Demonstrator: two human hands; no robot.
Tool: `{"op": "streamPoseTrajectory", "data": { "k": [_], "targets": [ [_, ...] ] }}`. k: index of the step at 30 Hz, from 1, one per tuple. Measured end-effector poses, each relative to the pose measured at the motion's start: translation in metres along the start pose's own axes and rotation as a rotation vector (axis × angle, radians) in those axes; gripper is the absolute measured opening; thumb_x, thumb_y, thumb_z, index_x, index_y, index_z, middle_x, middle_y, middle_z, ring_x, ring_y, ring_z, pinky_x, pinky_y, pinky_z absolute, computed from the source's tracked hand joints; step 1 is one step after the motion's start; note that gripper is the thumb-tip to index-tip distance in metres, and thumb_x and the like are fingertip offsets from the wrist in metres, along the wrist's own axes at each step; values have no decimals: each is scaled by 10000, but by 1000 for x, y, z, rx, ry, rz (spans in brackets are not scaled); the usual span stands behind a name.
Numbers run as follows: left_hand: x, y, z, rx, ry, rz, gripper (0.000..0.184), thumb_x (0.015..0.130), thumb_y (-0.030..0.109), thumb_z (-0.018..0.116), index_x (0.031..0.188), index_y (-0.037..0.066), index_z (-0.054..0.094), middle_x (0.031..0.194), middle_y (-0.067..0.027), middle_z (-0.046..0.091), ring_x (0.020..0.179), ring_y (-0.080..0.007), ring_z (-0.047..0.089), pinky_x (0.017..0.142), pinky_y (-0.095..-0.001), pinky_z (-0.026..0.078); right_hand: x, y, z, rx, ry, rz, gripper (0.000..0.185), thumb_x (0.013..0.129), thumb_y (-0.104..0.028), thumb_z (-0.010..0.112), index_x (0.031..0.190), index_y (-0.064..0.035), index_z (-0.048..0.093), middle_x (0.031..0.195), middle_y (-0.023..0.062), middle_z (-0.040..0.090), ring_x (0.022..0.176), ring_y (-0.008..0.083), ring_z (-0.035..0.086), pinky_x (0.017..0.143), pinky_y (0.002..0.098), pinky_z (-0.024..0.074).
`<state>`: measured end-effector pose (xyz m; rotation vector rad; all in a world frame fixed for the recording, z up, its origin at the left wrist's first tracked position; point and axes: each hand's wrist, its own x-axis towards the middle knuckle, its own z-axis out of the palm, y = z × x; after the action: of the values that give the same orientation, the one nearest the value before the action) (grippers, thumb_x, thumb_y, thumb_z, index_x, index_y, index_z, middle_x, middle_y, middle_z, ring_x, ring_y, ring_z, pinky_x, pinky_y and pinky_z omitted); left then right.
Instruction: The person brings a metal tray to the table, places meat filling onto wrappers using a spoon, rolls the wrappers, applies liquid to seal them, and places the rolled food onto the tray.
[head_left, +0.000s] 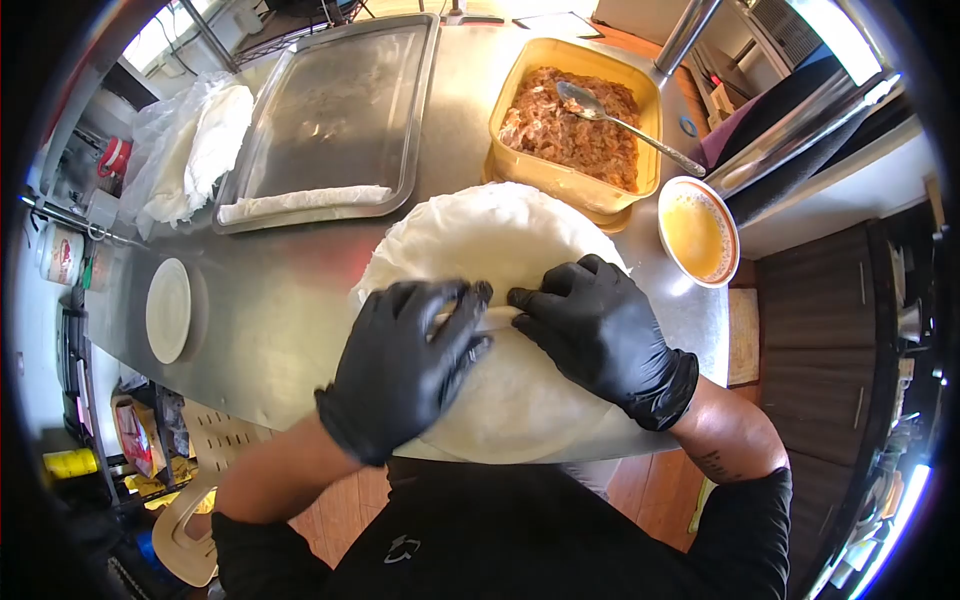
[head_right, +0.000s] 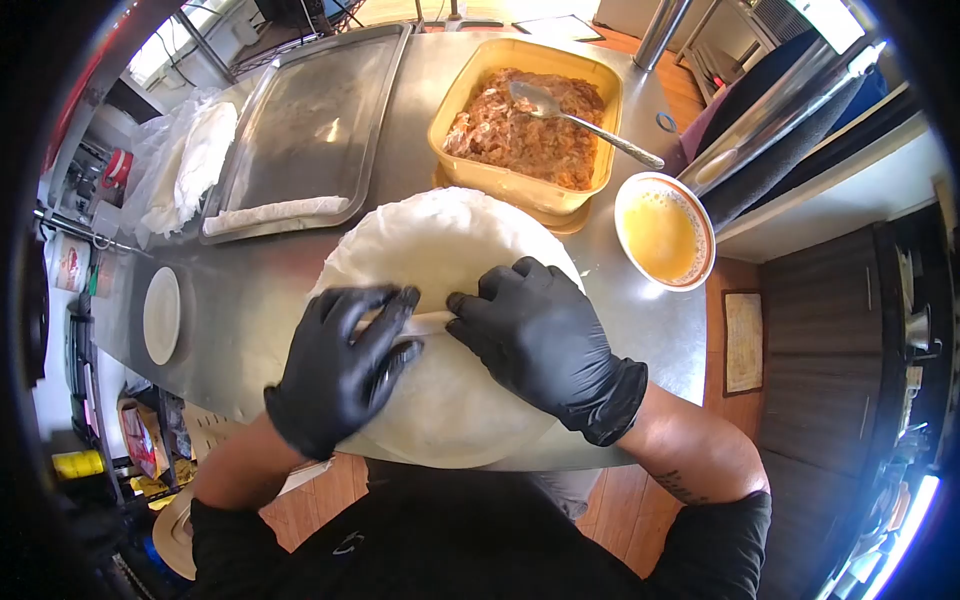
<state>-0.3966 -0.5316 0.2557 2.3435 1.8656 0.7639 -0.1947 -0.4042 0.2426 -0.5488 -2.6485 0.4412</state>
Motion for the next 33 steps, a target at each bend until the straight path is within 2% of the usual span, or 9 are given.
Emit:
{"op": "streamPoseTrajectory", "data": {
  "k": [2, 3, 5, 8, 13, 14, 15, 18, 33],
  "targets": [
    [-17, 18, -8, 26, -57, 37, 602, 818, 214, 809, 1313, -73, 621, 1250, -188, 657, 1115, -335, 622, 963, -486, 485, 1, 0, -3, -10, 5, -15, 195, 864, -220, 751, 1045, -146, 753, 876, 65, 627, 833, 294, 616, 723, 426, 500],
    [-22, 25, -7, -42, -97, 38, 723, 829, 347, 811, 1338, -111, 575, 1359, -273, 583, 1240, -409, 570, 1044, -505, 458, 1, 0, -2, -9, 4, -12, 195, 864, -220, 751, 1045, -146, 753, 876, 65, 627, 833, 294, 616, 723, 426, 500],
    [-21, 36, -8, -47, -182, -61, 905, 841, 513, 772, 1399, -141, 488, 1438, -339, 485, 1344, -491, 475, 1124, -554, 381, 0, 1, 0, 58, 23, 8, 175, 878, -226, 743, 1034, -148, 760, 877, 64, 627, 828, 294, 615, 722, 425, 499],
    [-25, 30, 6, -12, -248, -78, 1027, 846, 643, 703, 1435, -151, 424, 1482, -376, 406, 1396, -533, 396, 1160, -594, 310, -1, 1, 0, 36, 14, 1, 221, 877, -221, 726, 1071, -116, 742, 891, 55, 623, 844, 285, 610, 736, 419, 492],
    [-24, 31, 8, 8, -275, -89, 1085, 830, 700, 674, 1439, -156, 402, 1490, -377, 394, 1407, -531, 376, 1175, -601, 279, -12, -30, -9, -178, 24, -10, 483, 860, -202, 696, 1291, 6, 628, 1128, 132, 633, 1065, 310, 601, 905, 432, 496],
    [-24, 31, 9, 13, -282, -90, 1101, 823, 720, 664, 1432, -160, 407, 1489, -380, 391, 1408, -531, 375, 1174, -604, 279, -14, -39, -14, -175, -102, 35, 589, 894, -263, 675, 1390, 33, 558, 1291, 214, 605, 1202, 357, 576, 1050, 474, 442],
    [-24, 31, 9, 10, -286, -89, 1101, 823, 720, 664, 1432, -160, 407, 1489, -380, 391, 1408, -531, 375, 1174, -604, 279, -16, -42, -12, -174, -104, 39, 589, 894, -263, 675, 1390, 33, 558, 1291, 214, 605, 1202, 357, 576, 1050, 474, 442],
    [-22, 32, 11, 41, -275, -86, 1126, 814, 745, 653, 1428, -167, 406, 1486, -389, 387, 1405, -532, 379, 1174, -616, 272, -21, -41, -6, -222, -251, 123, 661, 972, -376, 582, 1469, 49, 478, 1490, 272, 496, 1391, 410, 472, 1200, 504, 295],
    [-4, 15, 10, 83, -326, -76, 1281, 768, 831, 616, 1478, -189, 305, 1525, -434, 303, 1460, -567, 281, 1198, -640, 193, -1, -24, -4, -205, -256, 102, 779, 944, -379, 615, 1502, 107, 371, 1516, 339, 420, 1443, 465, 388, 1222, 522, 259]
  ]
}}
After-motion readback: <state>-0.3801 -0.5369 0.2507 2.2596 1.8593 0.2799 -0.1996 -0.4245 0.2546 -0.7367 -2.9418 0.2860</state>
